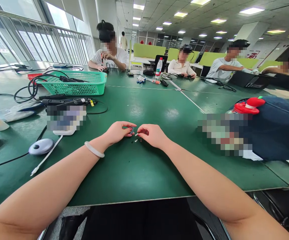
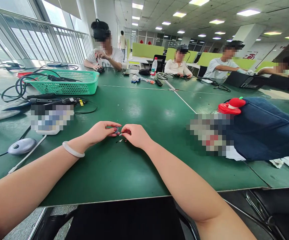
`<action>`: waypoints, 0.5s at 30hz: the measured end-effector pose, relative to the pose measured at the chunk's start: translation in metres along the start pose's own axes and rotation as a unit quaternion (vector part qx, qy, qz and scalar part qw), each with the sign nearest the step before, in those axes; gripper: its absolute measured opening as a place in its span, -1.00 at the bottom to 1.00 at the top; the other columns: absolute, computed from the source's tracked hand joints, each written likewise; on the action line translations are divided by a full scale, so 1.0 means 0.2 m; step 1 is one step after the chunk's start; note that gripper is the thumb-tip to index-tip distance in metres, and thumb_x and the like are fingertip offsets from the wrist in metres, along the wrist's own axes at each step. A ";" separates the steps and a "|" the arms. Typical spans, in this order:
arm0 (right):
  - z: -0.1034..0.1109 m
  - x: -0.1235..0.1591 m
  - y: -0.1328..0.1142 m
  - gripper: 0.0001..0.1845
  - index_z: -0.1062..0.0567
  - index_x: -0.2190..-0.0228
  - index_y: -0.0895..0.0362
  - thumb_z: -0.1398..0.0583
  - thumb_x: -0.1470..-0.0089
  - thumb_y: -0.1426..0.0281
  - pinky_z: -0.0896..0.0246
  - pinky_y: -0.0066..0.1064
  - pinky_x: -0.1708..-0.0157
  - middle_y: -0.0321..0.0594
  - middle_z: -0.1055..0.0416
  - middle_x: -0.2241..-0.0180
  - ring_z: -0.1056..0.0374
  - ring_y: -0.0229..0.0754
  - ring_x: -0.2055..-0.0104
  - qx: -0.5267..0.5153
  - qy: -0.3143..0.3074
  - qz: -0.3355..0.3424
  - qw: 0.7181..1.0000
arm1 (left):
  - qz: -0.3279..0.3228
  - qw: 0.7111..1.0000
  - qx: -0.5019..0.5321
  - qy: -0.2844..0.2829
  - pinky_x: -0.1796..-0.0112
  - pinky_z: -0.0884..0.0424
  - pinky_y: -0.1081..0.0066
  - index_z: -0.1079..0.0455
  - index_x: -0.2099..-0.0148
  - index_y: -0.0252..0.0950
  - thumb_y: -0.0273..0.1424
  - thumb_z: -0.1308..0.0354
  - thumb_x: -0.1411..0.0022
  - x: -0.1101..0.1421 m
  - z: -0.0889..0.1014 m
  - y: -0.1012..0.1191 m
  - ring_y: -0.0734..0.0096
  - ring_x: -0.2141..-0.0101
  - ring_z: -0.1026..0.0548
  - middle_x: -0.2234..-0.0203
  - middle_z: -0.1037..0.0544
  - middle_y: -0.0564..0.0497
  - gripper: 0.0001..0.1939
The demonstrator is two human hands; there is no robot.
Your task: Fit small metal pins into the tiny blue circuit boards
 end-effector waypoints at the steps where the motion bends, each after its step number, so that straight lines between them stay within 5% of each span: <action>1: 0.00 0.00 0.00 -0.89 -0.47 0.41 0.12 -0.13 0.01 0.45 -0.13 -0.48 0.41 -0.34 -0.41 0.52 -0.26 -0.35 0.51 0.000 0.006 0.001 1.000 | -0.001 1.000 0.004 -0.007 0.11 -0.43 0.23 -0.46 0.12 -0.35 -0.36 -0.26 0.05 0.00 0.00 0.00 0.36 0.30 -0.52 0.43 -0.55 -0.01 -0.62; 9: 0.01 -0.01 0.01 -0.88 -0.50 0.43 0.11 -0.14 0.00 0.42 -0.17 -0.45 0.36 -0.30 -0.44 0.45 -0.29 -0.31 0.44 0.004 0.035 0.003 0.999 | -0.005 1.000 0.016 -0.009 0.18 -0.44 0.25 -0.40 0.22 -0.35 -0.41 -0.27 0.08 -0.01 -0.01 -0.01 0.40 0.33 -0.51 0.39 -0.53 -0.02 -0.69; 15: 0.02 0.00 0.00 -0.86 -0.48 0.39 0.10 -0.10 -0.04 0.41 -0.20 -0.44 0.37 -0.30 -0.45 0.44 -0.32 -0.31 0.44 -0.024 0.035 -0.014 0.999 | -0.059 0.994 -0.095 0.020 0.30 -0.39 0.36 -0.38 0.29 -0.33 -0.37 -0.24 0.08 -0.02 0.03 -0.02 0.45 0.42 -0.46 0.49 -0.48 0.04 -0.75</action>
Point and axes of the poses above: each hand's wrist, its own x-axis away from the middle knuckle, its own z-axis out of the back of the hand, y = z × x, the point moved 3 cm from there along -x, towards the middle knuckle
